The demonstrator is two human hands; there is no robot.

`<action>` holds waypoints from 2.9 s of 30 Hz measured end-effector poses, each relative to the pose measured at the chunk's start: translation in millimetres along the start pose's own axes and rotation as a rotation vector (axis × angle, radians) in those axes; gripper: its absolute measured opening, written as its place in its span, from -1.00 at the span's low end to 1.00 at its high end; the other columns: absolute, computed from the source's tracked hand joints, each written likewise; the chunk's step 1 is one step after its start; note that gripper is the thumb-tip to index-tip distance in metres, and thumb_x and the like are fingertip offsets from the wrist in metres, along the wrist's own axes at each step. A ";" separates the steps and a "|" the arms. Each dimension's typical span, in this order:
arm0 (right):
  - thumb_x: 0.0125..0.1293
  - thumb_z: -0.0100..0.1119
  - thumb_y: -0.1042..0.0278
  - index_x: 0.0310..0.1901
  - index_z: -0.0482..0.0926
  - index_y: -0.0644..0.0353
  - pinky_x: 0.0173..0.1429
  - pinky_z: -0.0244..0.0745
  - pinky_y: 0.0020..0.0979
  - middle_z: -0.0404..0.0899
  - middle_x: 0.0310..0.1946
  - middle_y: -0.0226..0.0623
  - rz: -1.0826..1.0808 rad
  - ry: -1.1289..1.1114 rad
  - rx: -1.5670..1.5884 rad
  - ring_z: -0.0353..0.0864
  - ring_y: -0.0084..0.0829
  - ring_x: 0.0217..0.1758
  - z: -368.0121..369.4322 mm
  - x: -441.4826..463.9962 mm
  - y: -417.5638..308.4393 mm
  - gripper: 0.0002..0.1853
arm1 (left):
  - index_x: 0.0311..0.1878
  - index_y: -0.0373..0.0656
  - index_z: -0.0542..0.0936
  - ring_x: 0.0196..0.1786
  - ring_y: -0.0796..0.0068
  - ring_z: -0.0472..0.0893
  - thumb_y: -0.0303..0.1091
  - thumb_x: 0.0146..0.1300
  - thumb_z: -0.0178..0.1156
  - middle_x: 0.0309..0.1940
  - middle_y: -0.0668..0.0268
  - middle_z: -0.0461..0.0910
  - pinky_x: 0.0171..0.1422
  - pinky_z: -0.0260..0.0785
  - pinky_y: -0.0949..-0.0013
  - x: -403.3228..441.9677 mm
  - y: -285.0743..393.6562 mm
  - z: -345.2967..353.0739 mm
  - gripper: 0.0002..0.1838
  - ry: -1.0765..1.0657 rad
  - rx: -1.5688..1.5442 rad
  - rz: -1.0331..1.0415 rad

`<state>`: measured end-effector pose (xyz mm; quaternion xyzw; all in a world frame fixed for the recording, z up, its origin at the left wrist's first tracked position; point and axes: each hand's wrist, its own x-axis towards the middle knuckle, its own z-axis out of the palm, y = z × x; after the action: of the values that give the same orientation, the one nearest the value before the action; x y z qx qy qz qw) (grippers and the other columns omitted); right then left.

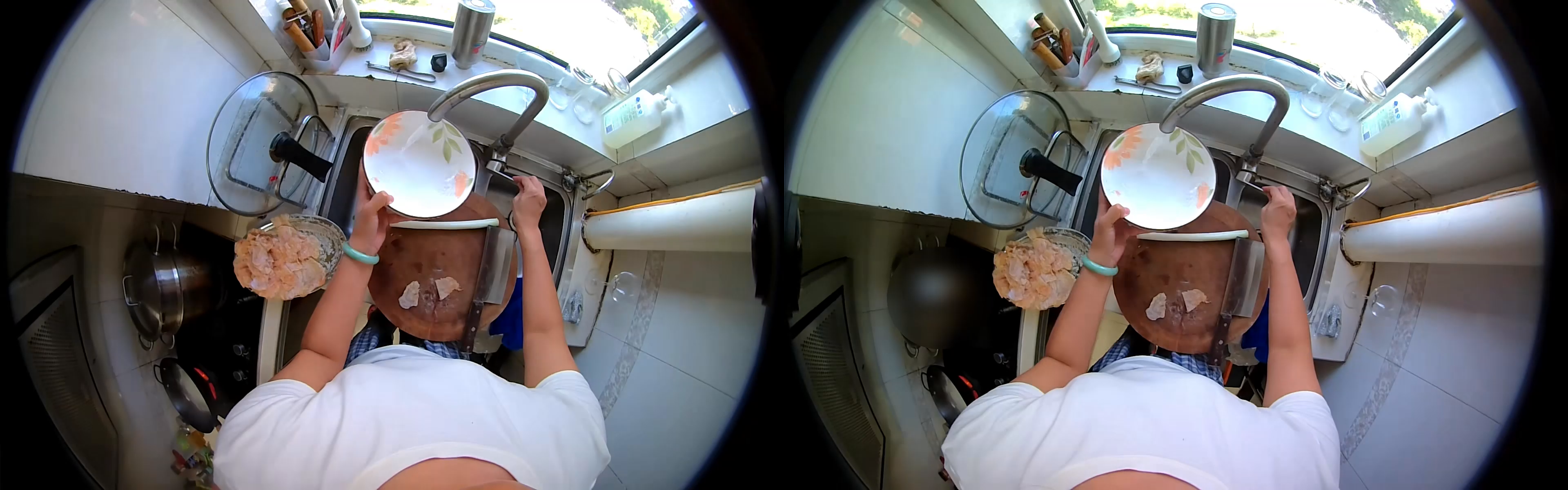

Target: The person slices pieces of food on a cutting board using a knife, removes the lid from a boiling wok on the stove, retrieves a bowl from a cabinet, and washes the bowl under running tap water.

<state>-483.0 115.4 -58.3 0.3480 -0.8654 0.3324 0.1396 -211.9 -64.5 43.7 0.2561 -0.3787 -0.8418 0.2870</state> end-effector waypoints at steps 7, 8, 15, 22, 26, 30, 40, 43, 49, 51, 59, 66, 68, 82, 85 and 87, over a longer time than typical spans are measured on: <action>0.14 0.16 0.54 -0.37 0.65 0.15 -0.14 0.46 -0.23 0.55 -0.41 -0.24 -0.009 -0.006 0.010 0.56 -0.17 -0.22 -2.6 -1.3 -2.1 -0.90 | 0.39 0.03 0.07 0.13 0.02 0.53 -0.41 0.04 0.05 0.21 0.07 0.31 -0.12 0.66 -0.04 30.9 -0.1 -9.1 -0.23 0.029 -0.032 0.092; 0.14 0.16 0.55 -0.36 0.66 0.15 -0.13 0.46 -0.23 0.55 -0.42 -0.24 -0.009 -0.014 0.027 0.56 -0.18 -0.22 -3.7 -1.2 -3.6 -0.89 | 0.38 0.01 0.08 0.13 0.01 0.53 -0.40 0.05 0.05 0.21 0.06 0.31 -0.10 0.65 -0.07 37.0 -3.8 -12.2 -0.24 0.033 -0.087 0.040; 0.15 0.09 0.65 -0.30 0.68 0.18 -0.18 0.47 -0.33 0.56 -0.42 -0.22 -0.050 -0.082 0.129 0.58 -0.25 -0.30 -4.5 17.8 28.3 -0.80 | 0.38 -0.07 0.06 0.14 -0.02 0.52 -0.30 0.03 0.11 0.21 0.02 0.31 -0.10 0.64 -0.11 31.1 -4.9 -18.9 -0.21 0.002 -0.090 -0.046; 0.19 0.11 0.55 -0.24 0.64 0.19 -0.14 0.47 -0.30 0.58 -0.32 -0.20 -0.009 0.027 0.079 0.58 -0.24 -0.26 4.7 24.1 33.7 -0.85 | 0.47 0.08 -0.06 0.10 0.11 0.53 -0.36 0.01 0.14 0.23 0.07 0.30 -0.37 0.65 0.17 30.6 24.2 -10.2 -0.08 0.219 0.270 0.094; 0.25 0.18 0.41 -0.13 0.57 0.28 -0.13 0.47 -0.31 0.55 -0.23 -0.15 0.307 0.100 0.216 0.57 -0.30 -0.27 -13.4 4.7 -25.6 -0.80 | 0.49 0.03 -0.09 0.08 0.05 0.49 -0.41 -0.11 0.26 0.19 0.02 0.34 -0.13 0.54 0.14 52.9 28.8 -31.9 0.06 0.329 0.568 0.297; 0.46 -0.03 0.14 0.01 0.49 0.35 -0.24 0.59 -0.47 0.63 -0.30 -0.10 0.615 -0.720 1.119 0.65 -0.41 -0.33 7.6 -34.8 -105.4 -0.62 | 0.48 -0.03 -0.08 0.07 -0.11 0.43 -0.37 -0.28 0.37 0.11 -0.12 0.34 0.21 0.31 0.08 43.8 50.1 -16.0 0.18 0.477 1.136 0.605; 0.40 -0.05 0.24 -0.12 0.54 0.26 -0.39 0.44 -0.48 0.56 -0.37 -0.29 1.031 -0.773 1.873 0.51 -0.50 -0.47 71.7 -27.2 -302.2 -0.74 | 0.47 -0.09 -0.03 0.08 -0.11 0.42 -0.36 -0.39 0.45 0.12 -0.04 0.28 0.17 0.37 0.06 2.0 86.2 31.4 0.24 0.466 1.464 0.792; 0.35 -0.07 0.30 -0.24 0.55 0.09 -0.59 0.17 -0.55 0.50 -0.50 -0.48 0.943 -0.922 1.947 0.36 -0.64 -0.61 49.5 -16.7 -308.2 -0.82 | 0.47 -0.10 -0.03 0.11 -0.03 0.39 -0.40 -0.38 0.44 0.11 0.01 0.28 0.18 0.34 0.08 -7.2 100.7 42.5 0.24 0.399 1.496 0.886; 0.33 -0.03 0.24 -0.20 0.50 0.03 -0.63 0.08 -0.60 0.44 -0.55 -0.54 0.984 -0.777 2.038 0.34 -0.69 -0.63 -6.9 12.8 -352.7 -0.86 | 0.45 -0.15 0.01 0.14 0.01 0.37 -0.39 -0.42 0.46 0.08 0.02 0.30 0.22 0.30 0.06 -18.5 140.3 65.7 0.23 0.288 1.645 1.069; 0.33 -0.01 0.23 -0.16 0.48 0.03 -0.63 0.09 -0.58 0.45 -0.53 -0.53 0.970 -0.723 2.093 0.36 -0.68 -0.62 -14.0 18.7 -362.7 -0.86 | 0.44 -0.16 0.03 0.14 0.01 0.37 -0.38 -0.44 0.44 0.08 0.02 0.30 0.21 0.31 0.07 -22.1 152.2 75.8 0.22 0.248 1.672 1.125; 0.31 0.02 0.22 -0.10 0.54 0.05 -0.62 0.12 -0.53 0.50 -0.45 -0.51 1.184 -0.820 2.123 0.31 -0.66 -0.64 39.7 -18.9 -340.4 -0.79 | 0.44 -0.07 0.04 0.20 -0.10 0.36 -0.32 -0.44 0.47 0.19 -0.01 0.25 0.23 0.33 0.04 -19.3 121.3 53.3 0.23 0.257 1.676 0.870; 0.23 0.18 0.16 0.36 0.22 0.15 0.26 0.43 -0.23 0.34 0.26 -0.19 0.867 -0.872 2.119 0.43 -0.24 0.23 46.3 -66.9 -327.7 -0.32 | 0.45 -0.05 0.01 0.18 -0.12 0.35 -0.33 -0.48 0.49 0.11 0.00 0.27 0.17 0.35 0.03 -47.4 96.9 16.2 0.28 0.441 1.530 0.710; 0.23 0.18 0.19 0.27 0.30 0.22 0.17 0.51 -0.23 0.45 0.14 -0.19 0.931 -0.986 1.969 0.51 -0.24 0.12 71.3 -82.5 -305.4 -0.40 | 0.45 -0.06 0.01 0.20 -0.11 0.33 -0.35 -0.44 0.46 0.12 -0.01 0.27 0.23 0.31 0.07 -59.2 86.2 3.7 0.25 0.517 1.331 0.706; 0.48 -0.14 0.01 0.34 0.09 0.25 -0.58 0.32 -0.62 0.61 -0.45 -0.11 -0.238 -1.342 1.561 0.59 -0.37 -0.57 -144.6 -249.3 -421.7 -0.42 | 0.36 -0.11 0.21 0.20 0.16 0.46 -0.28 0.08 0.11 0.19 0.22 0.41 0.16 0.45 0.01 -479.9 110.9 -62.4 -0.30 0.607 -0.411 0.765; 0.47 -0.07 0.18 0.33 0.19 0.26 -0.52 0.34 -0.63 0.63 -0.47 -0.27 -0.439 -1.598 1.171 0.60 -0.56 -0.51 -147.8 -299.5 -451.2 -0.49 | 0.30 -0.19 0.32 0.26 0.16 0.43 -0.29 0.12 0.02 0.18 0.20 0.46 0.35 0.27 -0.01 -621.8 102.3 -90.7 -0.39 0.577 -0.457 0.992; 0.46 -0.07 0.25 0.28 0.29 0.25 -0.53 0.33 -0.63 0.63 -0.48 -0.25 -0.459 -1.655 0.908 0.59 -0.56 -0.51 -138.3 -342.4 -464.1 -0.57 | 0.28 -0.17 0.33 0.25 0.16 0.45 -0.36 0.08 0.03 0.20 0.20 0.45 0.33 0.31 -0.04 -695.7 118.4 -84.8 -0.40 0.994 -0.488 1.063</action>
<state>87.2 133.8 104.0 0.6529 -0.3902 0.2497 -0.5992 367.1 300.1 235.9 0.3172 -0.0807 -0.4364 0.8381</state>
